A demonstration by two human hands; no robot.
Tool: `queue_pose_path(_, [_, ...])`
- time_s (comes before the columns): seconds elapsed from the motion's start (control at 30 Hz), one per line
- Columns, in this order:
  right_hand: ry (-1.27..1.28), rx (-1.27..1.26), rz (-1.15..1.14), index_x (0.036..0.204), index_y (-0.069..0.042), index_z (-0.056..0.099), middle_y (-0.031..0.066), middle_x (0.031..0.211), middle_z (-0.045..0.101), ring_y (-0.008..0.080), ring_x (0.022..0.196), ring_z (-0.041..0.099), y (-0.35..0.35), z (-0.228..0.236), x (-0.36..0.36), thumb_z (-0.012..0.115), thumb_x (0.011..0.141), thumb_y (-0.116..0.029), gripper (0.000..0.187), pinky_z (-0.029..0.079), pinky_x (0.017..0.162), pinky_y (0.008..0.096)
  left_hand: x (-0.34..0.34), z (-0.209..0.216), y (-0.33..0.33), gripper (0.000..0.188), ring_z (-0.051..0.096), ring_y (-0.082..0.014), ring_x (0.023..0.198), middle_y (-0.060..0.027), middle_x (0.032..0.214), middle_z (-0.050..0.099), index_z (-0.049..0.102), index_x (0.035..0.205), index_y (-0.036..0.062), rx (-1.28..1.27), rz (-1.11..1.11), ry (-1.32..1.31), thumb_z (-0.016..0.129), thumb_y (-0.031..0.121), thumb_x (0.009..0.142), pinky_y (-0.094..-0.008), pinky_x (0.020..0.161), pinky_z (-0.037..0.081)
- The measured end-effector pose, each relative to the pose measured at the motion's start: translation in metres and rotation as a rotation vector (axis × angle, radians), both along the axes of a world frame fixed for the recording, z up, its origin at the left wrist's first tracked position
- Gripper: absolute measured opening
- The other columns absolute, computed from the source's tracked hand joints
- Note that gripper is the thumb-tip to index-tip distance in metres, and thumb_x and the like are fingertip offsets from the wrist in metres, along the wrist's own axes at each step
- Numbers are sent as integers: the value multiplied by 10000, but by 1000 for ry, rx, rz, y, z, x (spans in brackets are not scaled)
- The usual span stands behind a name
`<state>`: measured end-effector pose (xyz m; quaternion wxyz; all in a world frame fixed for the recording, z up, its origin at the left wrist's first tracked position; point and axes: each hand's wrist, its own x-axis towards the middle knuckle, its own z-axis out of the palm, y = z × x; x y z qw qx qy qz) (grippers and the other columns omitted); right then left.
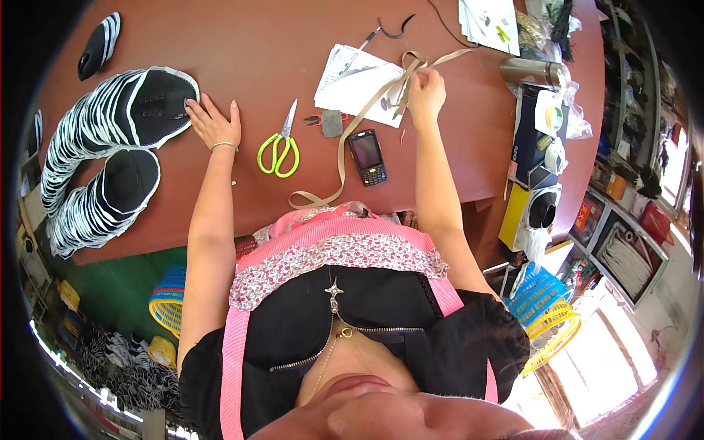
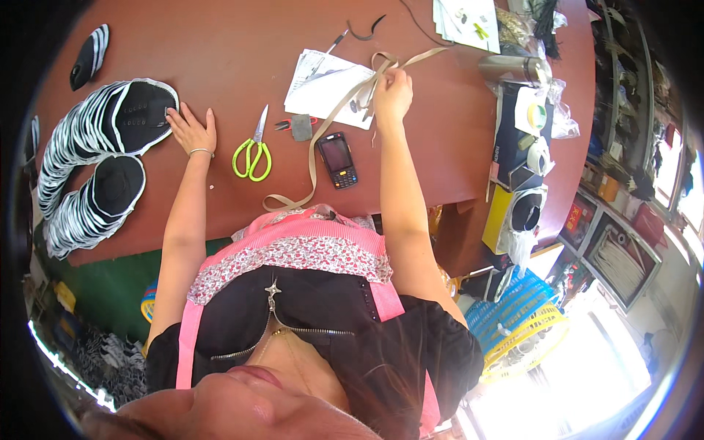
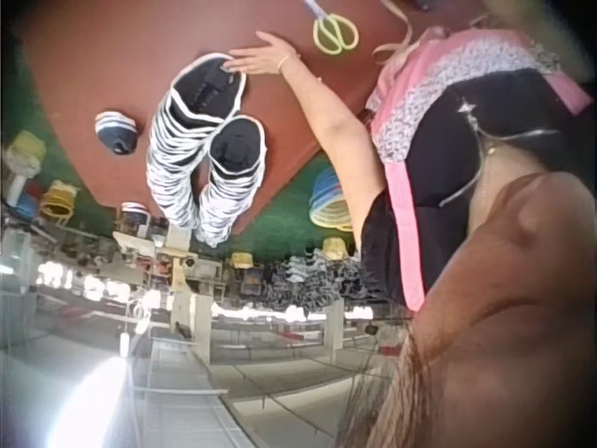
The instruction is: Inspects and organizes black and white patterned shoe upper components on a workbench.
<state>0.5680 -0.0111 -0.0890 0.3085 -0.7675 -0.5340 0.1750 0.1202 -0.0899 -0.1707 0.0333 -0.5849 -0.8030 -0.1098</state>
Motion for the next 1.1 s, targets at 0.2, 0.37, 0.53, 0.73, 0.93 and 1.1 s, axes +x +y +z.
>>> queue_pose_path(0.2, [-61, -175, -154, 946, -39, 721, 139, 926, 695, 326, 962, 666, -13, -16, 12, 729, 896, -310, 276, 528, 861, 445, -7, 21, -12, 812, 127, -436, 1556, -243, 1692, 118, 311, 1600, 80, -126, 31, -167, 580, 529, 979, -533, 1247, 205])
queue_pose_path(0.37, [25, -209, -156, 939, -6, 721, 154, 890, 702, 318, 871, 687, 7, -55, 28, 750, 889, -287, 287, 546, 798, 429, 27, 28, -77, 679, 287, -486, 1470, -269, 1628, 281, 440, 1504, 68, -50, -131, -292, 717, 248, 910, -533, 1216, 267])
queue_pose_path(0.53, [514, 166, -195, 899, 2, 673, 72, 847, 685, 148, 768, 618, 4, -30, 21, 756, 901, -156, 179, 518, 717, 324, 63, 45, -159, 641, 317, -476, 1451, -249, 1612, 307, 476, 1473, 79, -119, -151, -409, 706, 89, 874, -528, 1200, 307])
queue_pose_path(0.73, [1011, 264, -57, 931, -34, 652, 39, 931, 713, 112, 857, 642, -35, 62, -10, 699, 961, -95, 83, 505, 760, 266, 60, 60, -181, 619, 338, -465, 1428, -237, 1581, 350, 489, 1454, 85, -145, -183, -472, 700, 71, 872, -522, 1193, 319])
queue_pose_path(0.93, [974, -138, 692, 998, -20, 650, 58, 1080, 726, 115, 1038, 648, -136, 128, -136, 656, 984, -33, 20, 519, 936, 289, 59, 98, -152, 633, 662, -242, 1175, -143, 1441, 574, 494, 1473, 68, -163, -282, -1233, 731, 63, 886, -378, 1024, 524])
queue_pose_path(1.1, [1170, -564, 998, 977, -14, 659, 84, 846, 703, 143, 826, 693, -249, 154, -256, 656, 946, -62, 57, 550, 737, 311, 54, 172, -183, 526, 565, -260, 1304, -143, 1395, 574, 566, 1427, 79, -89, -449, -1474, 696, 75, 917, -389, 1046, 504])
